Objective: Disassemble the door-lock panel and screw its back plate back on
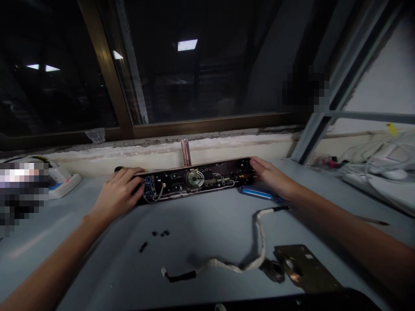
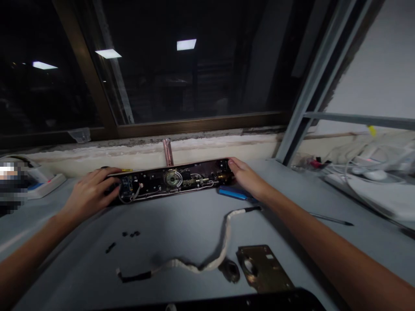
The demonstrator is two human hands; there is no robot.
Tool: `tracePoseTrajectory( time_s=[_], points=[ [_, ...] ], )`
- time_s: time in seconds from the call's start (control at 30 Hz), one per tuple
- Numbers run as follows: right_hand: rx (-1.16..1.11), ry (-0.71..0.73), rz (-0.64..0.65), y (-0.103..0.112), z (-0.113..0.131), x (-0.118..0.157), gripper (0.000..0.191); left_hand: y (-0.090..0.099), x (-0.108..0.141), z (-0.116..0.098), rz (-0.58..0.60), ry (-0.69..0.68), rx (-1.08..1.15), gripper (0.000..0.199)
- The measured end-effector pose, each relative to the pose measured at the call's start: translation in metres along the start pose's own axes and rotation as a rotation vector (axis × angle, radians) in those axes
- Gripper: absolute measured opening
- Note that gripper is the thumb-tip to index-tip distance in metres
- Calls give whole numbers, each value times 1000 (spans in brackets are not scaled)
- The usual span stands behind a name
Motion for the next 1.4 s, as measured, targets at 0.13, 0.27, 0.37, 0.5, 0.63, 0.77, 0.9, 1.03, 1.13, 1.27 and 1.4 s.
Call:
tracePoseTrajectory(
  time_s=[0.13, 0.27, 0.37, 0.5, 0.63, 0.77, 0.9, 1.03, 1.13, 1.27, 1.4],
  points=[
    [8, 4, -1, 0, 0, 0, 26, -4, 1, 2, 35, 63, 14, 21],
    [15, 16, -5, 0, -1, 0, 29, -7, 2, 5, 77, 103, 30, 21],
    [16, 27, -3, 0, -1, 0, 31, -7, 2, 7, 112, 116, 30, 22],
    [13, 21, 4, 0, -1, -1, 28, -6, 0, 5, 180, 81, 3, 24],
    [12, 14, -1, 0, -1, -1, 26, -3, -3, 4, 206, 54, -18, 25],
    [11, 14, -3, 0, 0, -1, 25, -4, -1, 8, 269, 45, 25, 30],
    [6, 17, 6, 0, 1, 0, 26, -8, 1, 12, 263, 20, 128, 33],
    [3, 15, 13, 0, 0, 0, 26, -11, 1, 12, 236, 22, 145, 30],
    [3, 22, 6, 1, -1, -1, 26, -12, 0, 11, 248, 25, 135, 29],
    [6, 28, 8, 1, -3, -2, 28, -14, 0, 12, 278, 27, 127, 28],
    [11, 22, 15, 1, -2, -1, 29, -13, 2, 15, 260, 18, 163, 30]
  ],
)
Point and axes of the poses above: each hand's wrist, its own x-axis away from the middle knuckle, its own y-axis out of the back of the hand, z = x × y, the point moved 3 cm from there along -x, towards the middle knuckle, and after that the axes turned 9 degrees about -z, right-handed, at the moved point
